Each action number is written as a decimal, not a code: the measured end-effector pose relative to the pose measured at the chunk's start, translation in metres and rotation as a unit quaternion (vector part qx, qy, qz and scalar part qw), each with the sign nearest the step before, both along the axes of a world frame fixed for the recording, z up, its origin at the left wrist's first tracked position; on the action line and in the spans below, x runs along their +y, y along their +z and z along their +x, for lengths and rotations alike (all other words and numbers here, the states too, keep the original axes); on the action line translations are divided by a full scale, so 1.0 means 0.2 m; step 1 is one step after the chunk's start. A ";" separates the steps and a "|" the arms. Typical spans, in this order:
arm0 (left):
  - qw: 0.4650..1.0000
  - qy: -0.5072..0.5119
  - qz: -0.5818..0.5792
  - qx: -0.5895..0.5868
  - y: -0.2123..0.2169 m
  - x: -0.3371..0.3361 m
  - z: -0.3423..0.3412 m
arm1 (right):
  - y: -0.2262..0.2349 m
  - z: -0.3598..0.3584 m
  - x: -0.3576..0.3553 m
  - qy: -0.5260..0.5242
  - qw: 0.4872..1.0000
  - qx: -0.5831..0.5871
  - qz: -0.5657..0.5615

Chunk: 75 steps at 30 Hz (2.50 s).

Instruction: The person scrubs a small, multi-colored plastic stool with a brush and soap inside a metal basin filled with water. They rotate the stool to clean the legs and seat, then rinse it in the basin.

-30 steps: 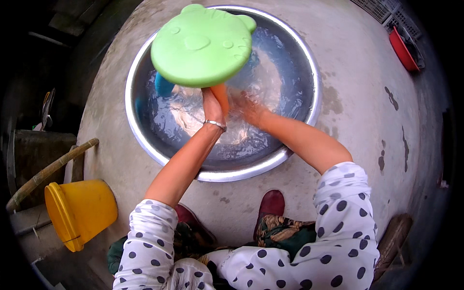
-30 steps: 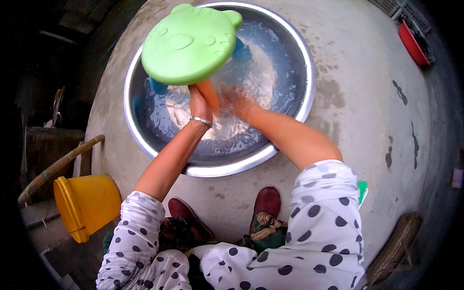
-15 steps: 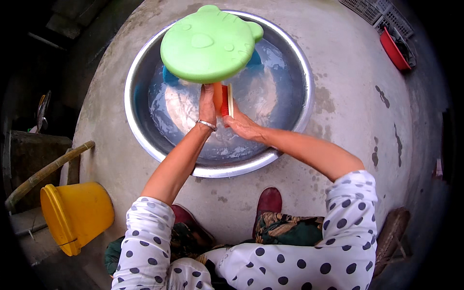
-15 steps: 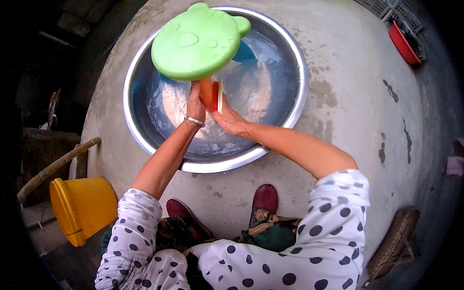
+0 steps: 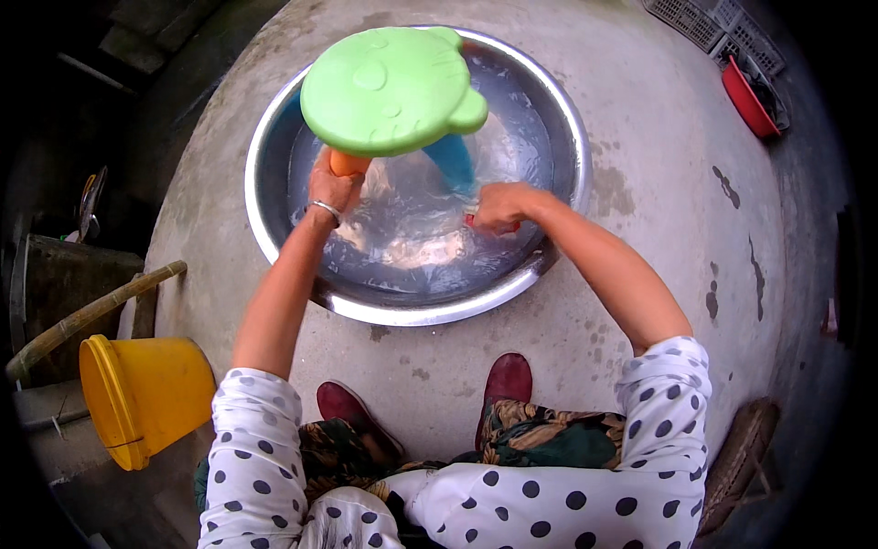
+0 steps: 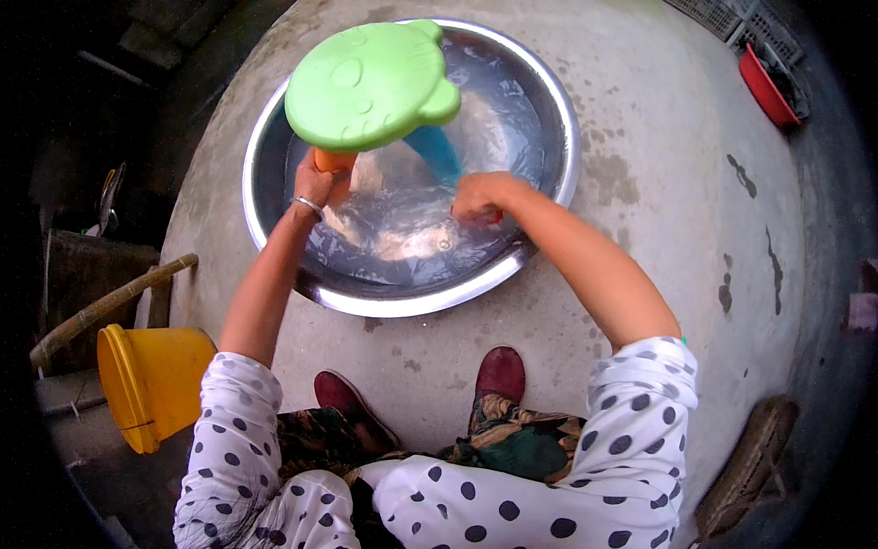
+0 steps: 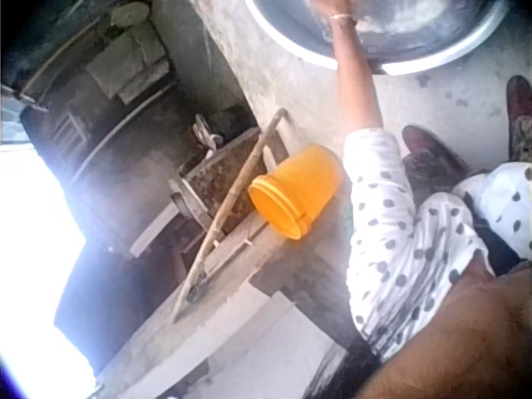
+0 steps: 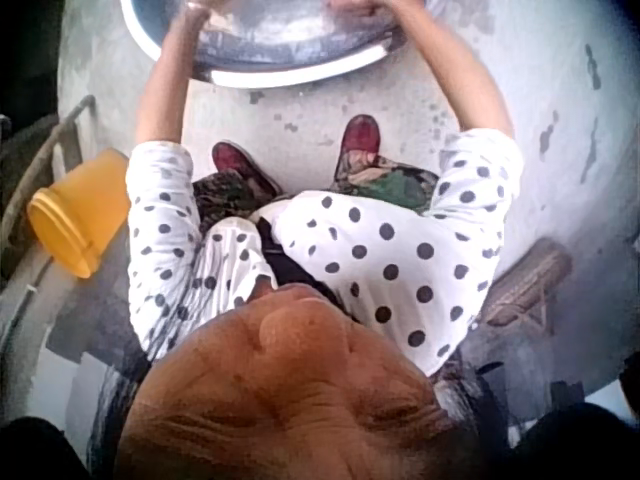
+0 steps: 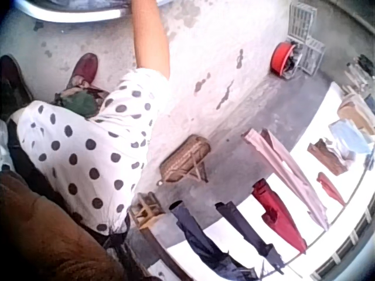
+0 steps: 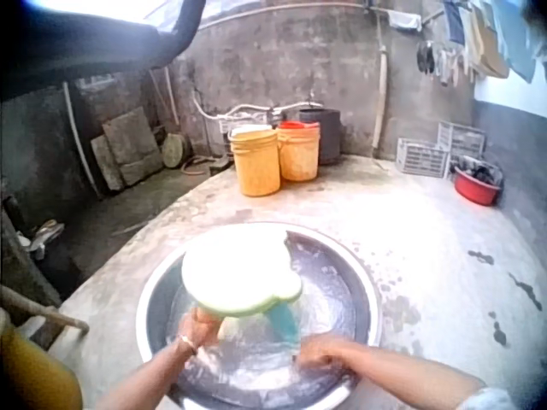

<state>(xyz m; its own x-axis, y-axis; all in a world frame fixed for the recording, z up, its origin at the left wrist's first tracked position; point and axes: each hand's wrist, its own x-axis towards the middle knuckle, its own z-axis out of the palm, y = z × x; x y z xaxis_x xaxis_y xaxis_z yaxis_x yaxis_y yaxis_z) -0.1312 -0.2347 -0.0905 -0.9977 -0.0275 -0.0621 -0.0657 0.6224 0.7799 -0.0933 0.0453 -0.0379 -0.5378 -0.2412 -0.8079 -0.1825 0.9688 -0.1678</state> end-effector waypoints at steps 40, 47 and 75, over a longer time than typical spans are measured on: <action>0.965 -0.068 0.252 -0.004 0.11 0.36 0.21 | -0.26 -0.39 0.33 0.406 0.624 0.662 -0.090; 0.918 -0.007 0.396 -0.019 0.07 0.31 0.08 | -0.47 -0.34 0.38 0.391 0.773 0.499 0.020; 0.962 -0.067 0.250 -0.091 -0.17 0.07 -0.05 | -0.33 -0.37 0.38 -0.228 0.884 0.090 -0.398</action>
